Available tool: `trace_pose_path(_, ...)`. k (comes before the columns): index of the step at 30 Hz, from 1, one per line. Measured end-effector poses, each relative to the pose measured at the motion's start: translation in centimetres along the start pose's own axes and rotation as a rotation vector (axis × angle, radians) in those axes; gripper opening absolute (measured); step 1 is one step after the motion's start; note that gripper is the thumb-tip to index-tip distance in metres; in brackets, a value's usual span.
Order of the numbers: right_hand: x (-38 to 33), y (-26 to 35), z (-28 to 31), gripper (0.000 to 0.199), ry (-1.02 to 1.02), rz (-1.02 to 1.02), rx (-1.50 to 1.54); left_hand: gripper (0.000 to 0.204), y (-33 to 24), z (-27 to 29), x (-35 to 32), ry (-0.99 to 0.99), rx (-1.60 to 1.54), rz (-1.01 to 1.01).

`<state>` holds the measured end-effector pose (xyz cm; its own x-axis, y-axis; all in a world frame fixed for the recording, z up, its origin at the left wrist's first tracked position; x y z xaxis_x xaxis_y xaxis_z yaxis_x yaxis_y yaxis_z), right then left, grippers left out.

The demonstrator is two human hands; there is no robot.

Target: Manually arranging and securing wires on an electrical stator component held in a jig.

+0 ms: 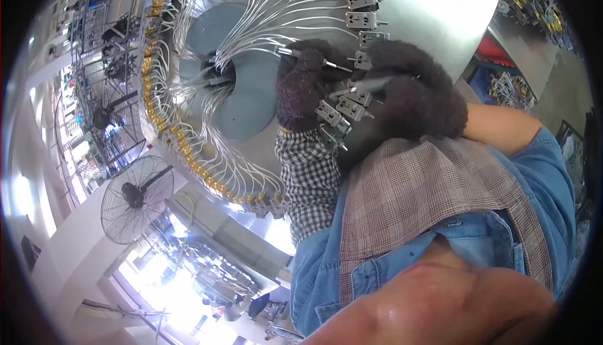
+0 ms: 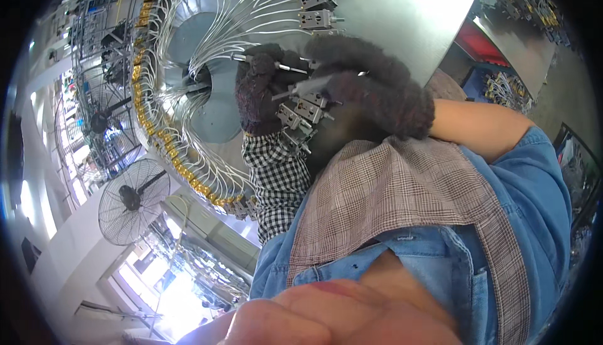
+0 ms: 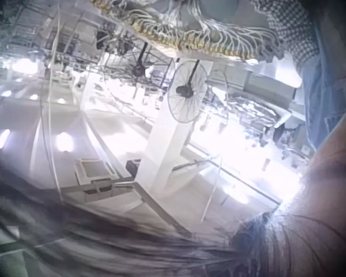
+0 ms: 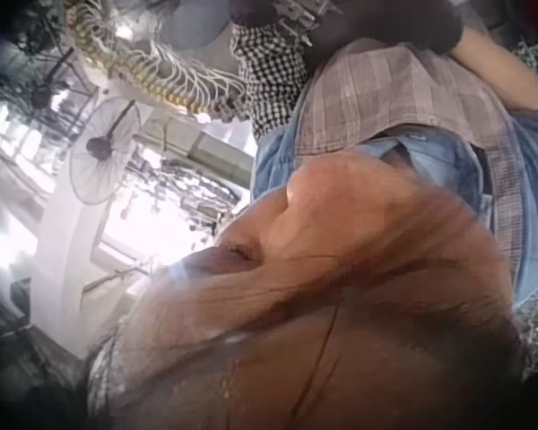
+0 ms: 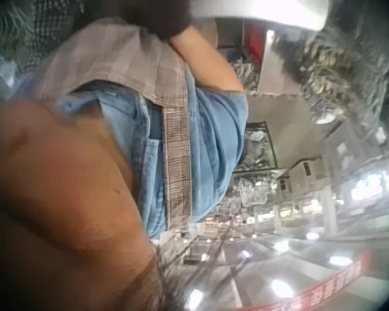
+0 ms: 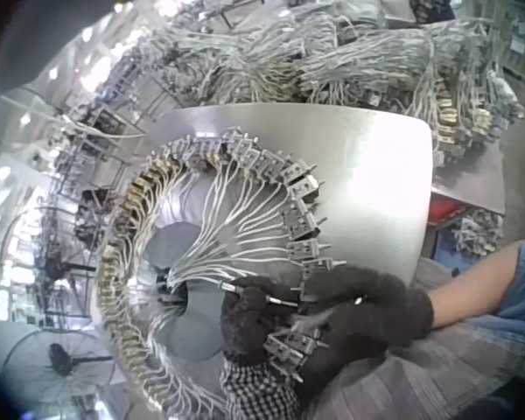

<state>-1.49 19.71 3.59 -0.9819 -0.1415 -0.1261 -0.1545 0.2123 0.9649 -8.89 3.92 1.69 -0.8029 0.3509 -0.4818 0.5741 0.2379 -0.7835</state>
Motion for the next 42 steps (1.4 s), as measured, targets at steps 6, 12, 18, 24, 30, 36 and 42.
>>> trace_pose_path(6,-0.4,0.1,-1.6,0.038,-0.046,0.418,-0.717,0.019,-5.5,4.0,-0.5,-0.233,0.118,-0.389)
trace_pose_path(12,-0.4,2.7,-4.0,0.04,-0.05,0.808,-0.853,0.044,-12.5,6.8,-2.5,-0.27,0.658,-0.537)
trace_pose_path(18,0.1,0.3,-2.7,0.035,0.118,0.533,-0.622,0.037,-10.6,21.0,-6.1,-0.459,1.785,0.302)
trace_pose_path(24,1.7,1.9,-0.7,0.036,0.132,0.812,-0.697,0.021,-9.4,15.5,-5.5,-0.106,2.24,-0.213)
trace_pose_path(30,5.8,2.5,2.7,0.035,0.213,0.663,-0.599,0.026,-10.0,12.4,-1.4,-0.244,2.142,-0.006)
trace_pose_path(36,12.1,2.2,6.5,0.031,0.181,0.367,-0.683,0.054,-11.0,10.6,2.2,-0.773,1.416,0.311)
trace_pose_path(42,18.4,4.3,8.4,0.032,0.182,0.559,-0.495,0.033,-10.4,10.9,3.1,-0.608,1.338,-0.017)
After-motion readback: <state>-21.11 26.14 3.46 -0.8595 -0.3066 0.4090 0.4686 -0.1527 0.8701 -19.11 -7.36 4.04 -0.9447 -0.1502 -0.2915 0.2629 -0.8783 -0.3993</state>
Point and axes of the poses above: each hand's wrist, its own x-axis towards the middle knuckle, its own z-axis out of the back of the hand, y = z × x, the point moved 6 cm from there along x, towards the middle knuckle, and after that the axes turned 4 degrees about -x, right-handed, at the moved point
